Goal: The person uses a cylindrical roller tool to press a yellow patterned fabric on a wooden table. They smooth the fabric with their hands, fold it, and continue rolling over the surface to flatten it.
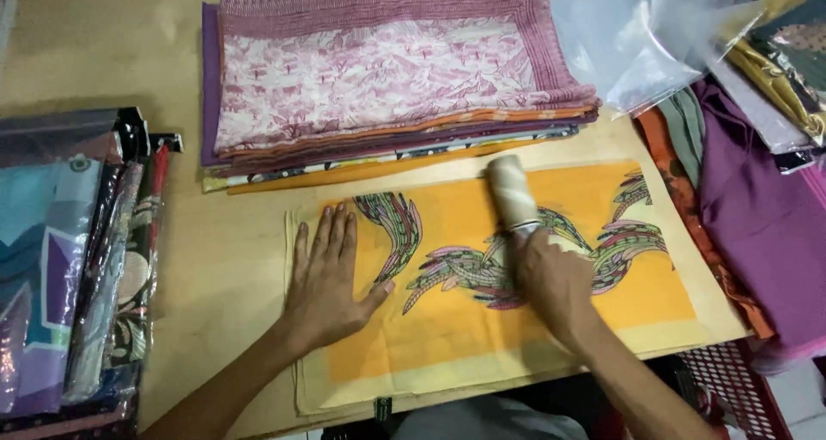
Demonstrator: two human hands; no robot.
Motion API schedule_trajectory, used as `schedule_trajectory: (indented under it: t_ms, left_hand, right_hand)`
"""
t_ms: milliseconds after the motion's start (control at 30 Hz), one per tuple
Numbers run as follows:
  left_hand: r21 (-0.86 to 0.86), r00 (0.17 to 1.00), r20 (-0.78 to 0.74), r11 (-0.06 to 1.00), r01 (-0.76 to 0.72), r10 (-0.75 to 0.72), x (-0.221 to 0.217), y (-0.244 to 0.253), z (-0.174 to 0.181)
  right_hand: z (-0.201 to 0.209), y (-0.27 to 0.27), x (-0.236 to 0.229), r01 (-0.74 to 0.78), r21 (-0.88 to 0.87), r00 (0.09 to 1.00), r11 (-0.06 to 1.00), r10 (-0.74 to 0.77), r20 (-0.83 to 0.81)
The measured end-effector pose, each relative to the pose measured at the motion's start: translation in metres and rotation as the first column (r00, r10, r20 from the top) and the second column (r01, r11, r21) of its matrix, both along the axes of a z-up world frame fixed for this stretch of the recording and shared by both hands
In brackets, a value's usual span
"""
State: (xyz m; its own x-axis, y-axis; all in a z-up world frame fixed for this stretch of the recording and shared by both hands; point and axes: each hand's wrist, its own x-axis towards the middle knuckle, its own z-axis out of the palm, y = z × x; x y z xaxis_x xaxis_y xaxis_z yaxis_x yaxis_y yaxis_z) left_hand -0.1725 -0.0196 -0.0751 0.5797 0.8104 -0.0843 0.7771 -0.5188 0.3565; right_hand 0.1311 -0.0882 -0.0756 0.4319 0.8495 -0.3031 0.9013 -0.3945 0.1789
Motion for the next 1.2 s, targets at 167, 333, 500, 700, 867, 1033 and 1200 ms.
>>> schedule_trajectory:
  t_ms: [167, 333, 500, 700, 867, 1033, 1200]
  left_hand:
    - [0.017, 1.0, -0.002, 1.0, 0.002, -0.002, -0.001, 0.001, -0.003]
    - [0.051, 1.0, 0.015, 0.999, -0.002, 0.001, 0.0, -0.001, -0.005]
    - [0.058, 0.999, 0.035, 0.998, -0.001, -0.001, -0.001, -0.001, -0.012]
    - [0.274, 0.998, -0.066, 0.962, 0.018, 0.0, -0.004, 0.0, -0.03]
    - [0.254, 0.999, -0.055, 0.967, 0.015, -0.001, -0.004, 0.0, -0.028]
    - [0.243, 0.999, -0.05, 0.97, 0.02, -0.007, -0.005, 0.0, -0.033]
    - [0.25, 0.999, -0.049, 0.968, -0.004, 0.016, -0.005, -0.001, -0.038]
  right_hand:
    - [0.007, 0.001, 0.05, 0.129, -0.012, 0.989, 0.992, -0.13, -0.068]
    - [0.0, -0.002, 0.092, 0.148, 0.003, 0.986, 0.989, -0.147, -0.08]
    - [-0.03, -0.009, 0.147, 0.158, 0.004, 0.987, 0.987, -0.158, -0.022]
    - [-0.079, -0.032, 0.201, -0.257, 0.275, 0.889, 0.926, 0.115, 0.444]
    - [-0.087, -0.041, 0.225, -0.463, 0.324, 0.737, 0.825, 0.156, 0.658]
    - [-0.087, -0.037, 0.238, -0.419, 0.365, 0.773, 0.831, 0.116, 0.623]
    - [-0.037, -0.021, 0.203, 0.097, 0.264, 0.967, 0.96, -0.153, 0.203]
